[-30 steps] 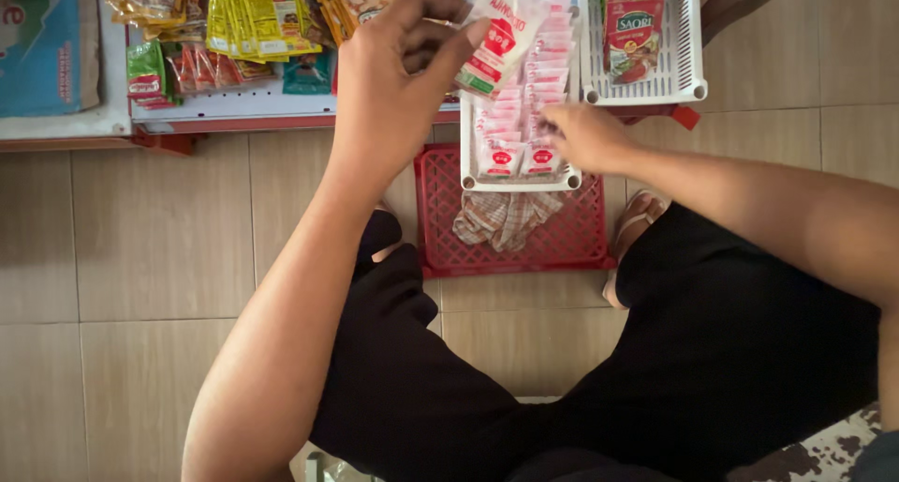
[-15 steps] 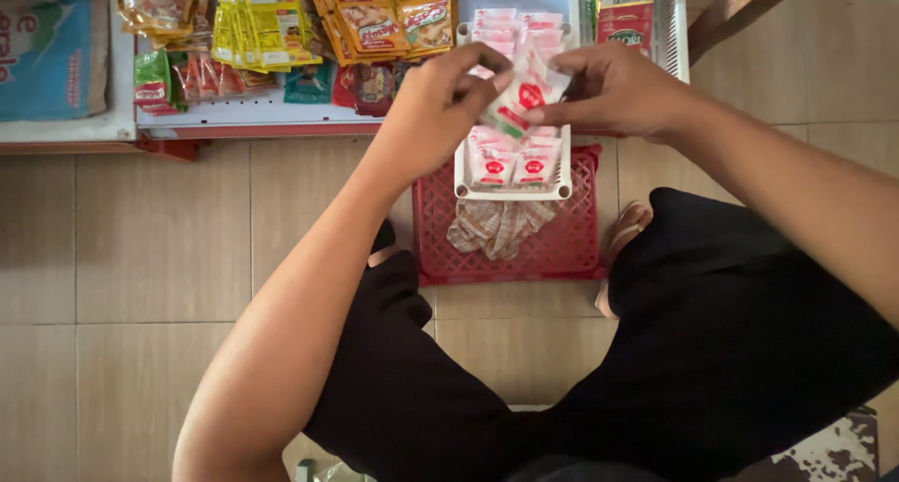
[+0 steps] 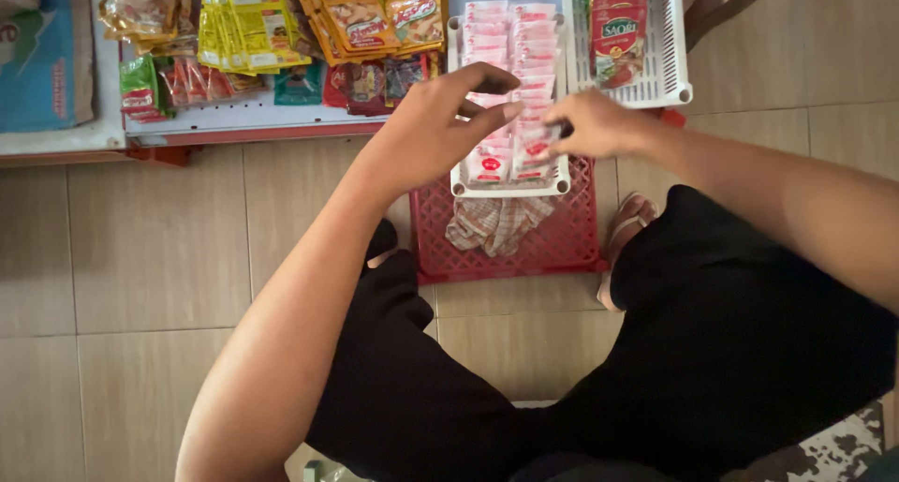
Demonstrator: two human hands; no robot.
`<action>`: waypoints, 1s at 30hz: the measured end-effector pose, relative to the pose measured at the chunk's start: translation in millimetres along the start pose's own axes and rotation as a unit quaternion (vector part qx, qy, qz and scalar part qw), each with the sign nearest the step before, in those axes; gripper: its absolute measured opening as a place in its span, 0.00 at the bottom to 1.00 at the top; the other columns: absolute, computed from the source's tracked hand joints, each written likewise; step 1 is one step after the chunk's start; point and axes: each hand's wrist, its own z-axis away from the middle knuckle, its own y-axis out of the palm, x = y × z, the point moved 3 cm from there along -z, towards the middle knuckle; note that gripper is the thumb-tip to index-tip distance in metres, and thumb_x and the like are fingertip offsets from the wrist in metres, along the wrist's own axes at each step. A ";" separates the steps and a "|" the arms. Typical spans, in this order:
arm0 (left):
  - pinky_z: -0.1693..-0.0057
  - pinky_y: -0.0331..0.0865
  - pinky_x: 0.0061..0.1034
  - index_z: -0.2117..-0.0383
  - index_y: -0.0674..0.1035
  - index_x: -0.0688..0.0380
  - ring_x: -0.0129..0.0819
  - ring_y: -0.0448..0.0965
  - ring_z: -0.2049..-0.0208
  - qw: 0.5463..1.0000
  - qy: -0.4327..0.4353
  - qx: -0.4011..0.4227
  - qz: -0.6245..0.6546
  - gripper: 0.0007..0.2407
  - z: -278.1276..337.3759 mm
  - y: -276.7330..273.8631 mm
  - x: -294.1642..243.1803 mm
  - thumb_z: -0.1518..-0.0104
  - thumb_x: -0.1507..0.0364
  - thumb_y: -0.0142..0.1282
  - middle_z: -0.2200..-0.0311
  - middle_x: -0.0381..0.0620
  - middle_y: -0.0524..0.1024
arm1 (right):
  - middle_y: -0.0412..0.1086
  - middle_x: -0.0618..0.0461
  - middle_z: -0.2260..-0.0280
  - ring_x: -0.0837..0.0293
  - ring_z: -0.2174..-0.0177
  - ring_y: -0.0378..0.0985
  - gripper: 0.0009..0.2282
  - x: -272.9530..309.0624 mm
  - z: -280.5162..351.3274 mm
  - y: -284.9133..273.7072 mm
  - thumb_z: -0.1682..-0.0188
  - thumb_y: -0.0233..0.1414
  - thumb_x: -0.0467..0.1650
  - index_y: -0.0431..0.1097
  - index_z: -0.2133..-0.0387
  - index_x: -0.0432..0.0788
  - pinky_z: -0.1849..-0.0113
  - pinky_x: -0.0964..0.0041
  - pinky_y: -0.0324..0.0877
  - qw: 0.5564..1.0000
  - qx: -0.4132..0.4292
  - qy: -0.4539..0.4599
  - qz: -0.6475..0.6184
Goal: The person sits on a low stool and organizes small snack packets from a white basket onto a red crate. They handle pink-wrapped items and yellow instant noodle packets, placing them into neat stacks on the crate.
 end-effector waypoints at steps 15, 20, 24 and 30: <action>0.51 0.78 0.29 0.52 0.79 0.65 0.39 0.87 0.58 1.000 -0.002 -0.008 -0.006 0.15 15.5 -12.6 5.9 0.36 0.65 0.57 0.57 0.52 0.83 | 0.67 0.35 0.52 0.36 0.55 0.74 0.32 25.6 15.0 37.6 0.61 0.65 0.30 0.55 0.45 0.36 0.61 0.44 0.73 0.982 -0.145 -0.051 0.112; 0.53 0.78 0.30 0.53 0.79 0.64 0.38 0.87 0.60 0.999 -0.025 -0.006 -0.021 0.16 21.0 -17.3 5.9 0.38 0.63 0.58 0.58 0.52 0.84 | 0.58 0.40 0.47 0.41 0.50 0.72 0.36 39.7 25.3 34.6 0.65 0.69 0.36 0.55 0.46 0.38 0.60 0.49 0.74 0.976 -0.135 -0.064 0.159; 0.54 0.77 0.31 0.53 0.79 0.63 0.40 0.87 0.61 0.999 -0.037 -0.003 -0.035 0.16 22.7 -19.9 8.7 0.38 0.62 0.57 0.59 0.52 0.84 | 0.56 0.38 0.48 0.40 0.50 0.71 0.37 43.9 24.8 36.4 0.66 0.69 0.35 0.54 0.47 0.33 0.63 0.50 0.75 0.971 -0.144 -0.061 0.182; 0.52 0.77 0.31 0.52 0.79 0.63 0.41 0.86 0.59 0.999 -0.026 -0.003 -0.034 0.16 23.6 -20.6 12.1 0.37 0.62 0.57 0.58 0.52 0.83 | 0.56 0.38 0.47 0.39 0.51 0.71 0.35 43.2 23.4 36.3 0.65 0.69 0.33 0.54 0.48 0.32 0.63 0.49 0.75 0.972 -0.155 -0.050 0.171</action>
